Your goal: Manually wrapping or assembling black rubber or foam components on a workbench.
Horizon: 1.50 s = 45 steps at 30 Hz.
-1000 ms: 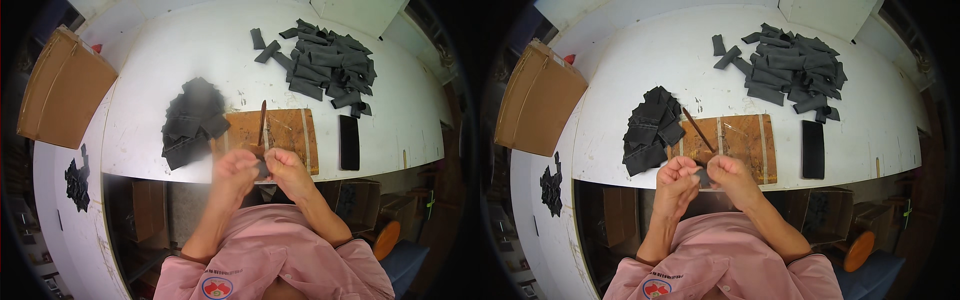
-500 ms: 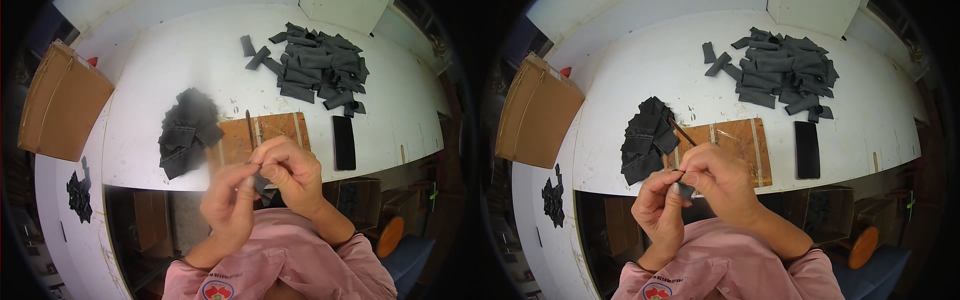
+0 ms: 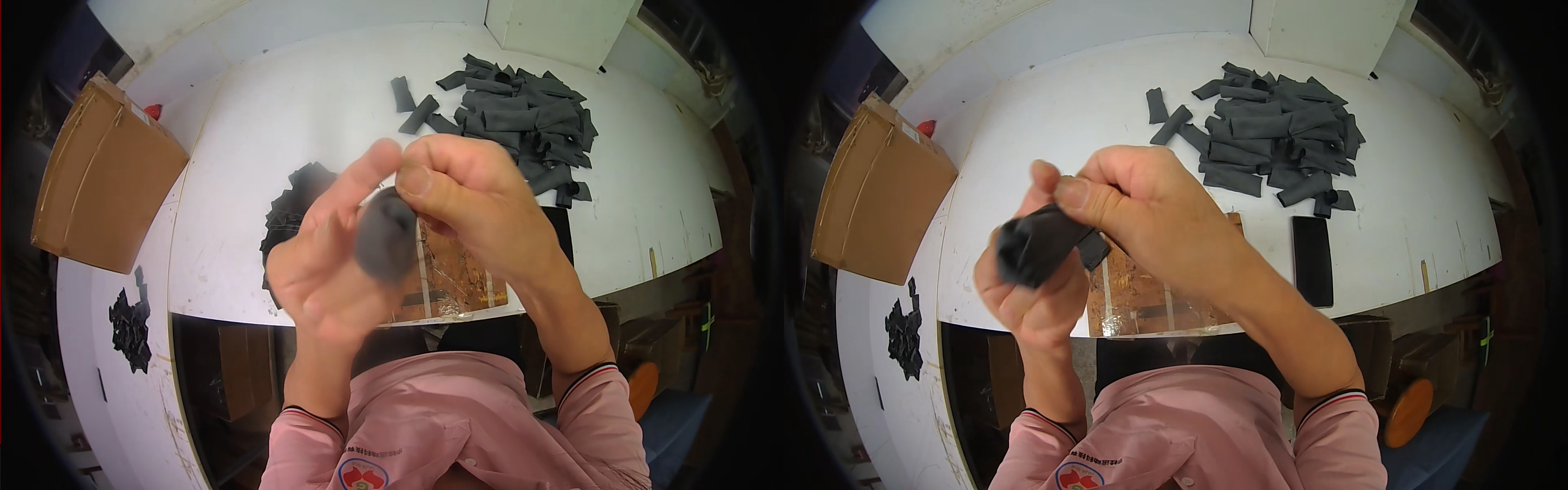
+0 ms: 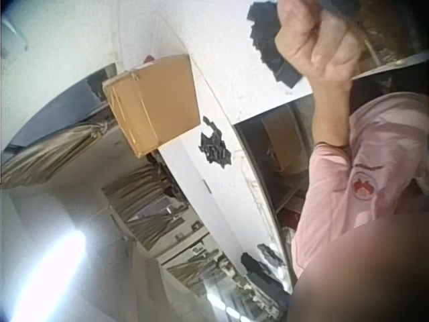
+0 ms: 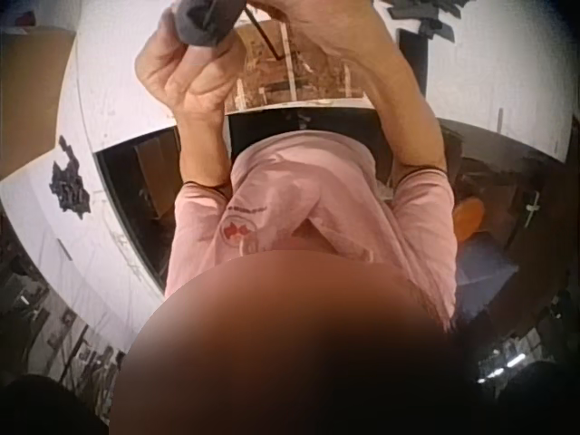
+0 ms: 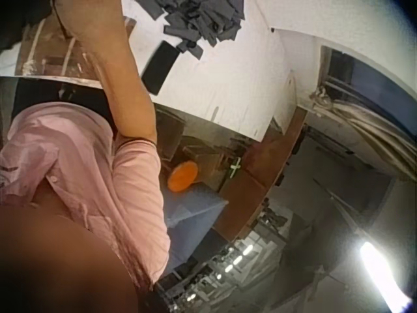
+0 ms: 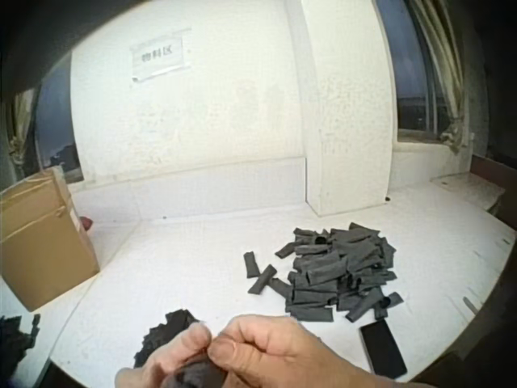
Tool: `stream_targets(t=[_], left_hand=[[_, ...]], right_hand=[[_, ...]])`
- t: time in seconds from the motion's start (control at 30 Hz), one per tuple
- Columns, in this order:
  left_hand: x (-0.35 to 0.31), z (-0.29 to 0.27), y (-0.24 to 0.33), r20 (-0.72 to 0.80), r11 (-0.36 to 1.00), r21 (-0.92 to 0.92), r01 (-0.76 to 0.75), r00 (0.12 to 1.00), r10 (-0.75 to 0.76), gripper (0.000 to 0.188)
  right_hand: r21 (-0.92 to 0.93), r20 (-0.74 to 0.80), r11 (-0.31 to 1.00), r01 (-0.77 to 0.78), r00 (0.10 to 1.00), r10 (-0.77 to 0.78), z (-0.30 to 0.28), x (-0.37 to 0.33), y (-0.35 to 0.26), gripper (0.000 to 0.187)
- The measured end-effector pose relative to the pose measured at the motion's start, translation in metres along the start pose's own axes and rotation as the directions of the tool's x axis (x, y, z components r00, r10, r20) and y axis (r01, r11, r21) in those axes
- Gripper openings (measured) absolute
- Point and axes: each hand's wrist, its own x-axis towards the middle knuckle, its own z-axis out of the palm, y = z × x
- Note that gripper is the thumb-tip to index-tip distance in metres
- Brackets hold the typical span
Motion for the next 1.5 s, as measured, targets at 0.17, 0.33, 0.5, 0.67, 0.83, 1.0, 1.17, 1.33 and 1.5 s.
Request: stream_targets(t=[0.17,0.33,0.5,0.67,0.83,1.0,1.17,1.33,1.5], left_hand=[[-0.035,-0.077,0.01,-0.471,0.999,-0.045,-0.009,0.882,-0.013,0.032],[-0.03,-0.08,0.008,-0.386,0.953,-0.289,-0.093,0.922,-0.027,0.031],[-0.024,-0.064,0.005,-0.543,0.933,-0.218,-0.286,0.83,0.128,0.03],[-0.031,-0.081,-0.014,-0.62,0.987,0.124,-0.105,0.768,0.159,0.026],[-0.027,-0.063,-0.02,-0.175,0.022,0.978,0.208,0.753,0.634,0.028],[-0.024,-0.055,-0.008,0.08,-0.301,0.95,0.079,0.872,0.483,0.019],[-0.022,-0.049,-0.012,-0.064,0.159,0.986,-0.05,0.769,0.637,0.011],[-0.029,-0.057,-0.012,-0.119,0.143,0.989,0.031,0.741,0.661,0.005],[-0.011,-0.057,-0.019,-0.132,0.24,0.971,-0.001,0.834,0.536,0.024]], right_hand=[[0.295,0.04,0.86,-0.416,0.905,0.424,-0.012,-0.004,0.082,0.027],[0.244,-0.026,0.914,-0.324,0.94,0.34,-0.008,0.005,0.084,0.029],[0.182,0.08,0.917,-0.356,0.934,0.347,-0.006,0.008,0.071,0.025],[0.439,0.031,0.811,-0.386,0.909,0.416,-0.018,-0.015,0.114,0.026],[0.236,0.06,0.906,-0.352,0.935,0.348,-0.017,-0.01,0.107,0.025],[-0.174,-0.003,0.969,-0.178,0.984,0.18,-0.021,-0.013,0.093,0.025],[-0.583,0.142,0.742,0.329,0.941,-0.306,-0.014,-0.013,0.054,0.024],[-0.88,0.234,0.386,0.276,0.96,-0.152,-0.012,-0.016,0.072,0.025],[-0.77,0.107,0.589,0.247,0.959,-0.262,-0.016,-0.023,0.1,0.022]])
